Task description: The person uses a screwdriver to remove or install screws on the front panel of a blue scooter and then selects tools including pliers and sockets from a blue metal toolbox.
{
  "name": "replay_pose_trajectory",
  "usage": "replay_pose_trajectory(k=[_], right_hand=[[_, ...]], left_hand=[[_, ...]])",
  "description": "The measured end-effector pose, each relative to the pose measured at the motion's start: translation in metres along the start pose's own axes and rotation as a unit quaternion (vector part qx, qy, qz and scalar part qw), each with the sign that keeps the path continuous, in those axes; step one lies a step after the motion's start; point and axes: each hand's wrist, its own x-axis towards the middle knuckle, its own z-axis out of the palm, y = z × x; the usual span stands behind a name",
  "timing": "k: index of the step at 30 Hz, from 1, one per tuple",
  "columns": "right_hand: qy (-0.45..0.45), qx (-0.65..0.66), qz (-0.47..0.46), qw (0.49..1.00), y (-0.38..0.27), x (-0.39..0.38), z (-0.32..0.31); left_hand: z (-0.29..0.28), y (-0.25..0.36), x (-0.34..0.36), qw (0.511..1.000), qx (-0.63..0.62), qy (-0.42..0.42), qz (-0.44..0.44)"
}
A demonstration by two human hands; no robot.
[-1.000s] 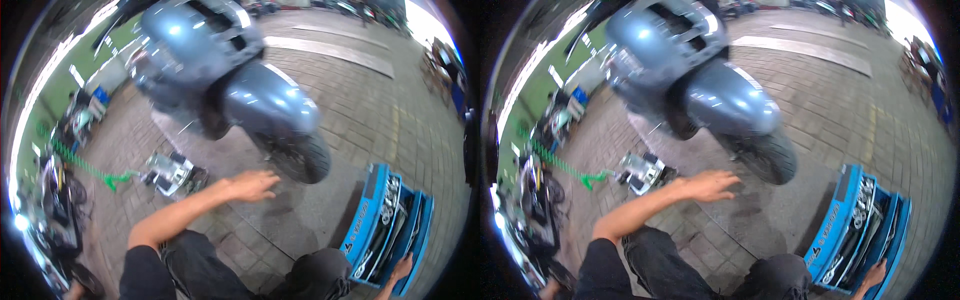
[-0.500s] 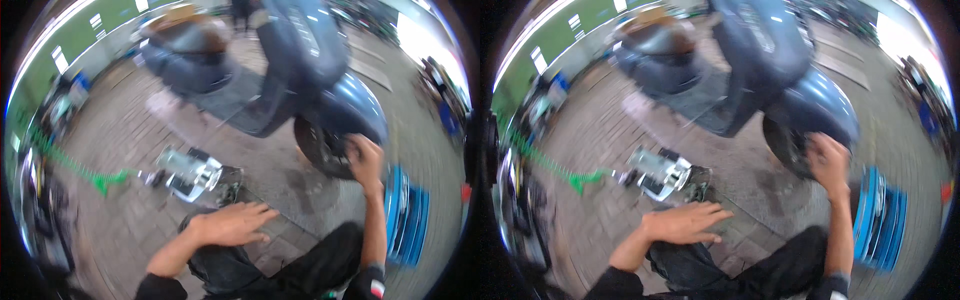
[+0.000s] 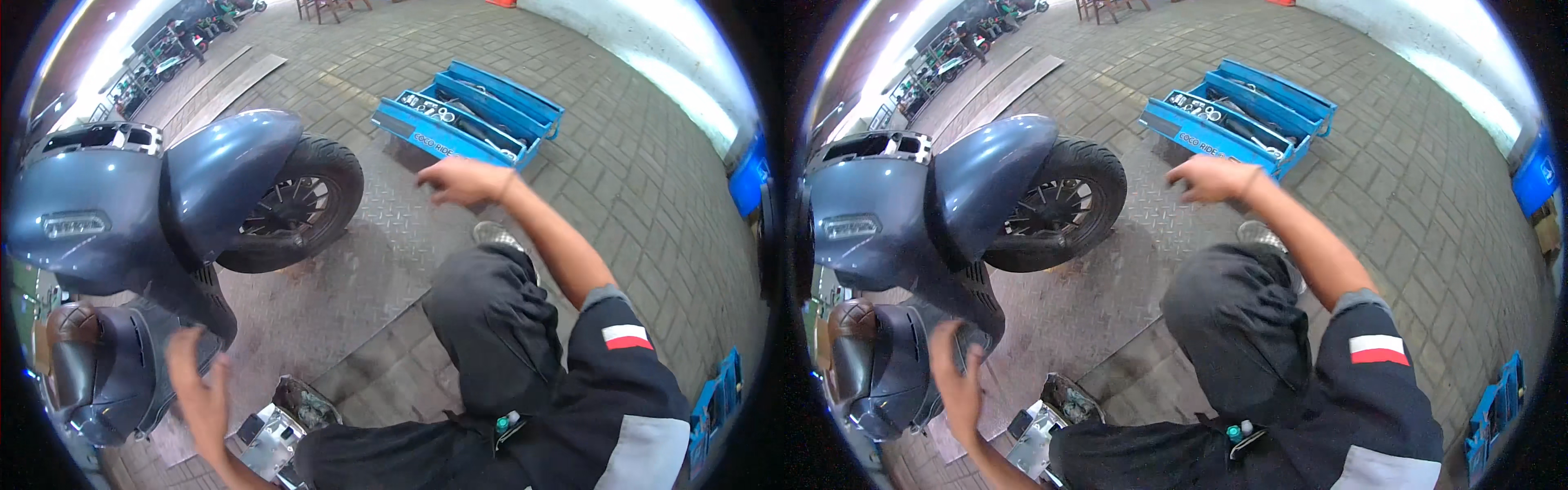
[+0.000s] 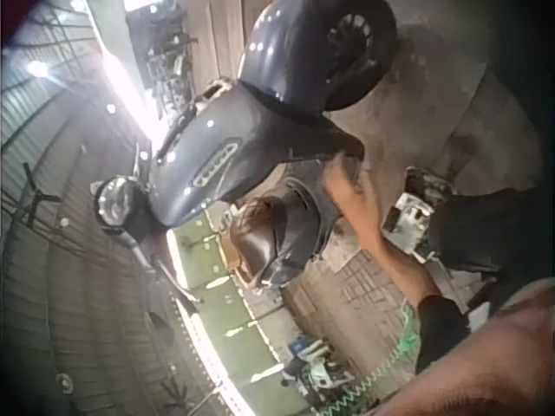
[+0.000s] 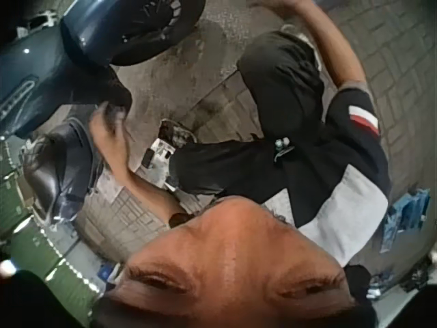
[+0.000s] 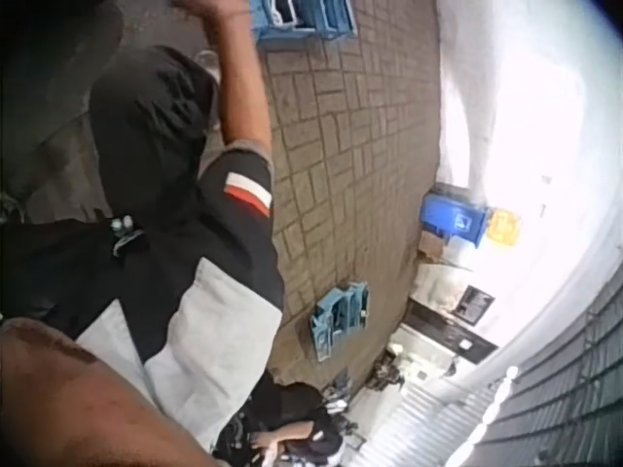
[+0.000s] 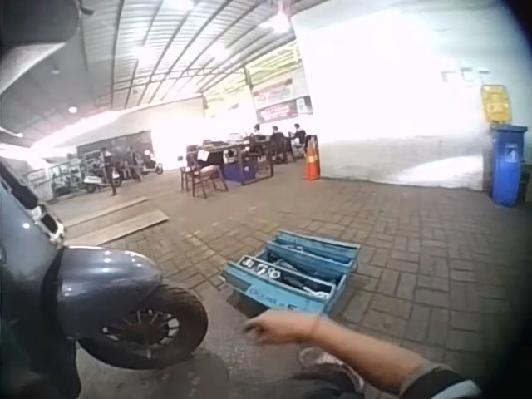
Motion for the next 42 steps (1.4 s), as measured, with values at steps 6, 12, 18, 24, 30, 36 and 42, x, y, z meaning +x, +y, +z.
replay_pose_trajectory(k=[6, 12, 18, 24, 30, 36, 42], right_hand=[[0.131, -0.04, 0.142, 0.98, 0.222, -0.034, -0.02], [0.28, 0.002, 0.163, 0.946, 0.379, -0.014, 0.002], [0.301, 0.156, 0.213, 0.916, 0.387, 0.006, 0.024], [0.299, 0.249, 0.248, 0.887, 0.385, 0.009, 0.001], [0.291, 0.292, 0.247, 0.877, 0.402, 0.011, -0.005], [0.283, 0.29, 0.247, 0.88, 0.401, 0.02, -0.008], [0.289, 0.343, 0.268, 0.852, 0.39, 0.014, 0.005]], left_hand=[[-0.014, -0.095, 0.068, 0.951, 0.042, 0.247, -0.179], [-0.001, -0.14, 0.096, 0.842, -0.076, 0.435, -0.31], [0.123, -0.009, 0.159, 0.865, 0.119, 0.325, -0.364], [0.183, 0.047, 0.226, 0.884, 0.177, 0.257, -0.347], [0.189, 0.062, 0.266, 0.89, 0.224, 0.233, -0.323], [0.165, 0.055, 0.267, 0.881, 0.275, 0.254, -0.288], [0.149, 0.104, 0.405, 0.89, 0.312, 0.331, -0.022]])
